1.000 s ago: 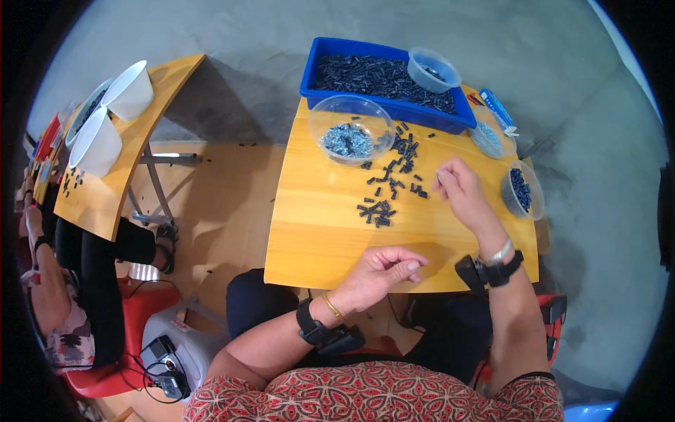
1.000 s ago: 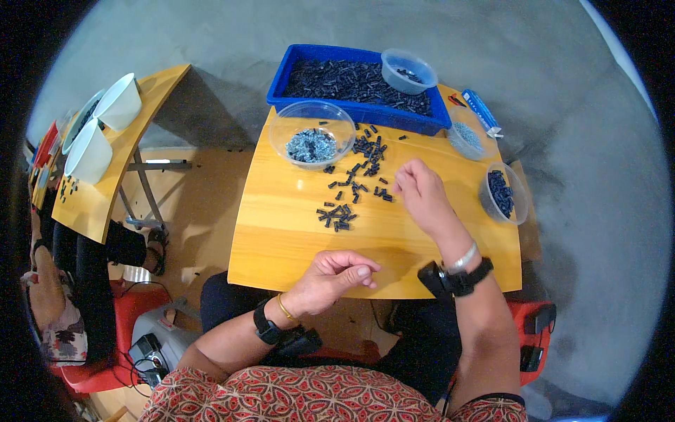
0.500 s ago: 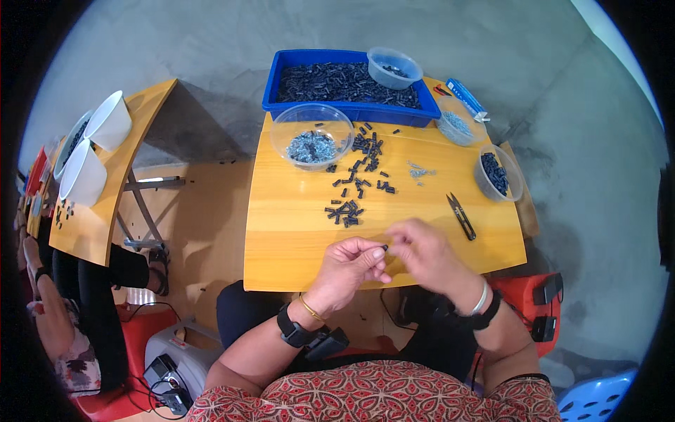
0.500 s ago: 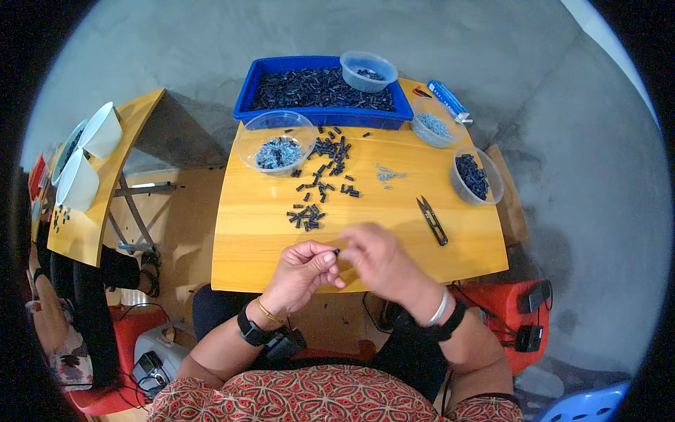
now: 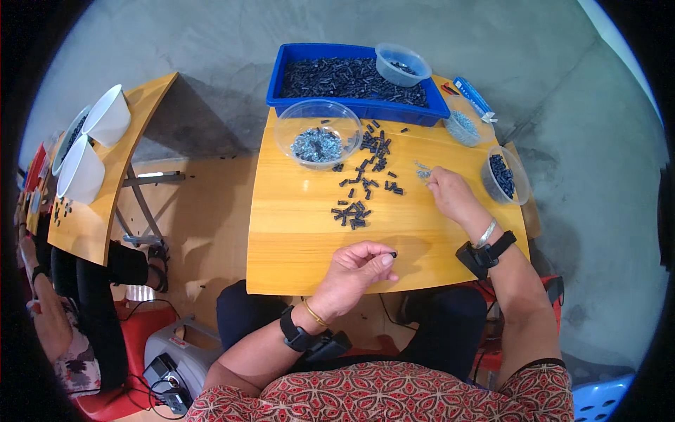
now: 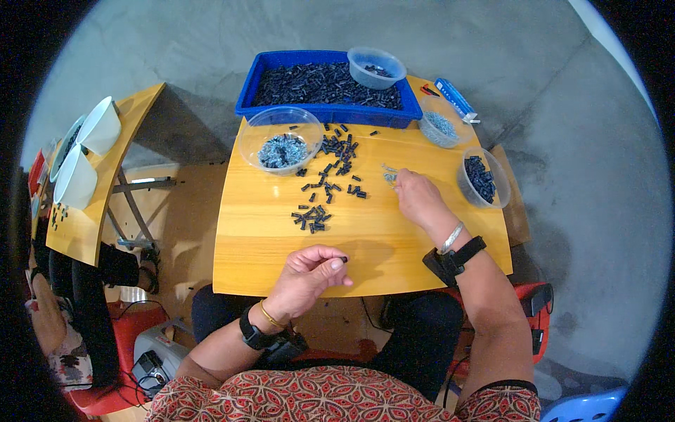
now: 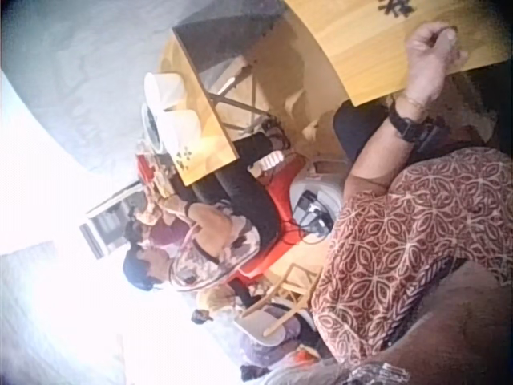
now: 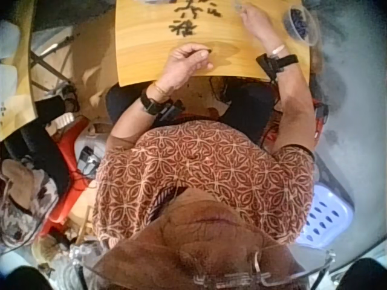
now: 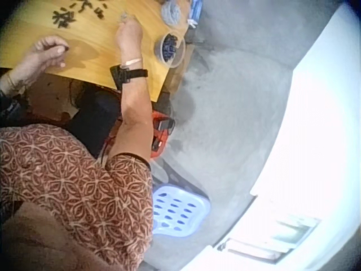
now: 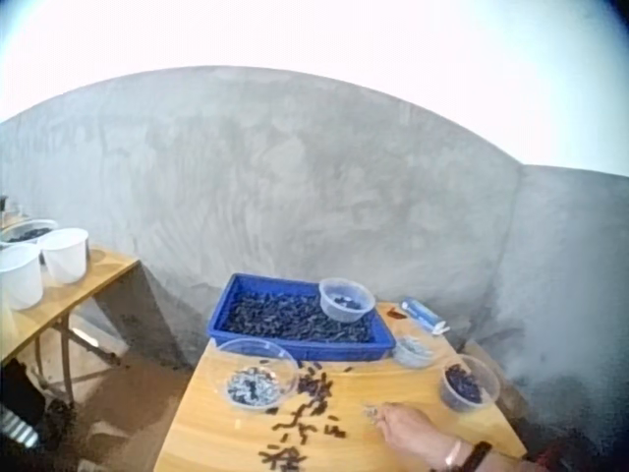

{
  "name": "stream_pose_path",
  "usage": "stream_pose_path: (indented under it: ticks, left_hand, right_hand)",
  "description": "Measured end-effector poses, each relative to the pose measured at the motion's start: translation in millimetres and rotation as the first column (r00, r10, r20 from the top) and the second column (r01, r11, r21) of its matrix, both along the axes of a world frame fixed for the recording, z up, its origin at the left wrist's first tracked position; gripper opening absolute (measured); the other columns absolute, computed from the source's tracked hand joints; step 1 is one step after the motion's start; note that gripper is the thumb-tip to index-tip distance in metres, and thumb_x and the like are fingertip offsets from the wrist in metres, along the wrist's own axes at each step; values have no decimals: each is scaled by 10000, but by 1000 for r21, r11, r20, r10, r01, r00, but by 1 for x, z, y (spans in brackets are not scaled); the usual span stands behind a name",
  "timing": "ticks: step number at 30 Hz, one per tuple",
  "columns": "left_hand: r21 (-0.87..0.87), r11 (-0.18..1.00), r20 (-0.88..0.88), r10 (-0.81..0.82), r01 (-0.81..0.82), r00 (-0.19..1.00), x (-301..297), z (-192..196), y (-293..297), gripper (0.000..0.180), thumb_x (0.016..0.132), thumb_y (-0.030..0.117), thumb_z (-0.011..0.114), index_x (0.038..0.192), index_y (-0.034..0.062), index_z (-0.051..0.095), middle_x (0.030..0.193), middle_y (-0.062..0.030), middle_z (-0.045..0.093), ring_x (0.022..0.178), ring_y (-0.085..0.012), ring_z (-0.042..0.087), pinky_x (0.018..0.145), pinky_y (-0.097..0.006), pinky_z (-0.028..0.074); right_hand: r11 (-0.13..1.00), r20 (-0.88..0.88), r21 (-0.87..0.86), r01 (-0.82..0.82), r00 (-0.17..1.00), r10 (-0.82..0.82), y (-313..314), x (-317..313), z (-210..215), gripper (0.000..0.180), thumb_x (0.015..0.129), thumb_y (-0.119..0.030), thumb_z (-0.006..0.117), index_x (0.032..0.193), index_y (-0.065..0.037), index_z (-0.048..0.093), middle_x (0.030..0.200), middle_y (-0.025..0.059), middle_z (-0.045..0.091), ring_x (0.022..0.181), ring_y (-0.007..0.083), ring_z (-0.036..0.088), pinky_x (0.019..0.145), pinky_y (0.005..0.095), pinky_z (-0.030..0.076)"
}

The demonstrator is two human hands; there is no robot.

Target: Assembling small black plastic components by hand.

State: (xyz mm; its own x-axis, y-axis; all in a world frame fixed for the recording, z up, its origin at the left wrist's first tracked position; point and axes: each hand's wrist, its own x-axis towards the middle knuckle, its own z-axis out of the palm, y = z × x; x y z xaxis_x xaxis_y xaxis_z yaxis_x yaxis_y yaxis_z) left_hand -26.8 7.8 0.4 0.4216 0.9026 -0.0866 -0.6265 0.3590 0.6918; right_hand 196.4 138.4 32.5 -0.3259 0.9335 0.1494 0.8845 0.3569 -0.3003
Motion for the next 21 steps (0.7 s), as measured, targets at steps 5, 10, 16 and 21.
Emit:
stream_pose_path:
  ticks: [5,10,16,21]
  left_hand:
    - [-50,998,100,40,-35,994,4,-5,1,120,862,61,474,949,13,540,990,-86,546,890,-179,544,825,-389,468]
    - [-27,997,96,68,-66,993,5,-3,2,100,868,74,466,917,26,538,1175,-105,446,1010,-201,504,869,-400,437]
    - [-33,997,64,71,-69,995,7,-2,4,98,866,81,472,914,30,540,1254,-108,385,1060,-213,479,899,-396,409]
    - [-36,997,104,79,-75,991,5,-1,3,102,864,82,477,918,28,545,1241,-114,403,1049,-215,485,901,-391,405]
  right_hand:
    - [995,-60,5,97,994,-96,-22,-12,31,90,759,-79,523,793,-5,484,732,203,551,728,379,536,634,434,421]
    - [998,-132,-55,-39,991,32,-35,-1,10,157,752,-82,549,880,-3,504,758,197,563,728,344,556,650,379,445]
    - [993,-297,-115,18,953,-52,-47,18,-9,176,740,-46,544,905,1,504,764,138,565,697,237,559,644,315,451]
    - [998,-329,-60,10,944,-29,-56,12,-9,148,743,-33,536,885,-1,506,735,134,564,688,241,559,631,322,446]
